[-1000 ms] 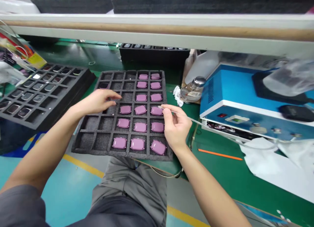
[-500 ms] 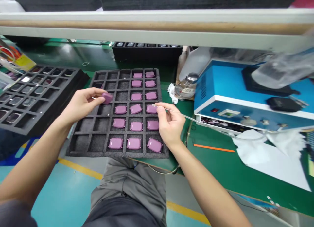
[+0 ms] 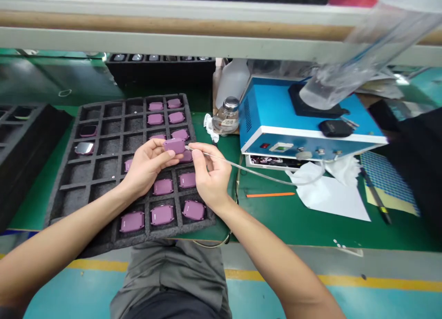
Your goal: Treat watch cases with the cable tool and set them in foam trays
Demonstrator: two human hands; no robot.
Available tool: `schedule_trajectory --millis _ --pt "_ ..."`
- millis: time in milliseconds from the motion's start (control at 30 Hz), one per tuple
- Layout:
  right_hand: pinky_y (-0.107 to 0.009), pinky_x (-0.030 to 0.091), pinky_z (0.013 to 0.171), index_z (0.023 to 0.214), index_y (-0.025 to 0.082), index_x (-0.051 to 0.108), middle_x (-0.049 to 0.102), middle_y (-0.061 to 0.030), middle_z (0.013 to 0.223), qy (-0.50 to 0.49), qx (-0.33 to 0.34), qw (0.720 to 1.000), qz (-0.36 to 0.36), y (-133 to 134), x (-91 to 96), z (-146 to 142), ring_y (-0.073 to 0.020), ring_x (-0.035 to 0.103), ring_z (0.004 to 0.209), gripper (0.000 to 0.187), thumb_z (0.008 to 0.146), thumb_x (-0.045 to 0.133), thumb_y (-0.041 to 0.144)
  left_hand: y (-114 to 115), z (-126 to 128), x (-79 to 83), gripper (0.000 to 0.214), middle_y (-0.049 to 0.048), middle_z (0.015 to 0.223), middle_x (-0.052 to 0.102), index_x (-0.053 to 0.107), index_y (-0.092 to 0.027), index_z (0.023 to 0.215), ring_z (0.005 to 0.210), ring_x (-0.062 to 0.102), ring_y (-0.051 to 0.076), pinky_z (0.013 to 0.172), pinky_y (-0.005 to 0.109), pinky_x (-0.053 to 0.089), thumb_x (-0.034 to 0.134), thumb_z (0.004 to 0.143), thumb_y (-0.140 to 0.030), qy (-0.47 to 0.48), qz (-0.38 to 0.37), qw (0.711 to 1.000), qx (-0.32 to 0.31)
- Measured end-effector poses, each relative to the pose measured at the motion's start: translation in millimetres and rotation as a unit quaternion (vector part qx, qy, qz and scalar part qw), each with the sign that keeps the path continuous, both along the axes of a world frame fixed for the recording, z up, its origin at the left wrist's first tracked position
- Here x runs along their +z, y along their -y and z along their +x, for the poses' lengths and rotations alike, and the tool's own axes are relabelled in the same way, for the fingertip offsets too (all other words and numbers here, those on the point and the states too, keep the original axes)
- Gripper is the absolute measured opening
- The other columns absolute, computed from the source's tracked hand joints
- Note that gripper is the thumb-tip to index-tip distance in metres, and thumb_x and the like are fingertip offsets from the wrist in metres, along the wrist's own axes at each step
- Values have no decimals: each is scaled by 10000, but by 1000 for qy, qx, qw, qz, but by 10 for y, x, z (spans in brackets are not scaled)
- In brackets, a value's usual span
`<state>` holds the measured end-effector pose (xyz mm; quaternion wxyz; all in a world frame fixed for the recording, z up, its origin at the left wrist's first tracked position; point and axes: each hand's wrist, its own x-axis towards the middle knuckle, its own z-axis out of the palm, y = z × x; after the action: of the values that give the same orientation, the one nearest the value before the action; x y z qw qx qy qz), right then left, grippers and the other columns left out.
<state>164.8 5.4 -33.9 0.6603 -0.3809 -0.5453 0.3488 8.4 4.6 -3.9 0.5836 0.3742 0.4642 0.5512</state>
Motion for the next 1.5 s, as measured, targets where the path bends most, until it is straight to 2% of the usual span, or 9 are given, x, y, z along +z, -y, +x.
schedule_trajectory --millis 300,633,967,1267,1500 --pt "-409 662 918 1015 229 753 781 -65 1023 7 -6 1000 -20 -12 -38 -11 -214 766 962 179 968 654 370 41 12 -22 378 34 882 776 612 -163 893 805 768 167 805 285 617 912 698 -282 -2 12 1000 6" --pt "-382 678 891 1016 235 754 778 -59 1023 16 -9 1000 -15 -4 -38 -5 -202 774 943 160 978 641 343 53 11 -50 365 45 925 778 611 -172 901 866 772 181 824 286 610 902 713 -287 -9 24 1000 4" --pt "-383 680 884 1005 231 755 776 -62 1022 19 -9 1000 -11 -3 -31 -3 -203 773 936 165 979 639 345 43 15 -57 369 21 881 776 613 -173 896 815 756 150 816 277 612 913 696 -253 6 32 999 6" --pt "-382 682 878 1010 234 747 778 -61 1017 30 -12 999 -11 -13 -49 0 -204 773 929 181 978 634 372 45 16 -51 389 14 866 765 611 -185 891 819 752 161 867 316 613 922 675 -270 -8 38 999 6" --pt "-362 675 871 1009 233 752 783 -59 1024 6 -1 1000 -18 -39 -32 -13 -194 769 928 166 961 660 363 43 3 -60 347 40 945 778 624 -180 902 891 747 168 918 315 595 905 706 -240 -23 53 998 -1"
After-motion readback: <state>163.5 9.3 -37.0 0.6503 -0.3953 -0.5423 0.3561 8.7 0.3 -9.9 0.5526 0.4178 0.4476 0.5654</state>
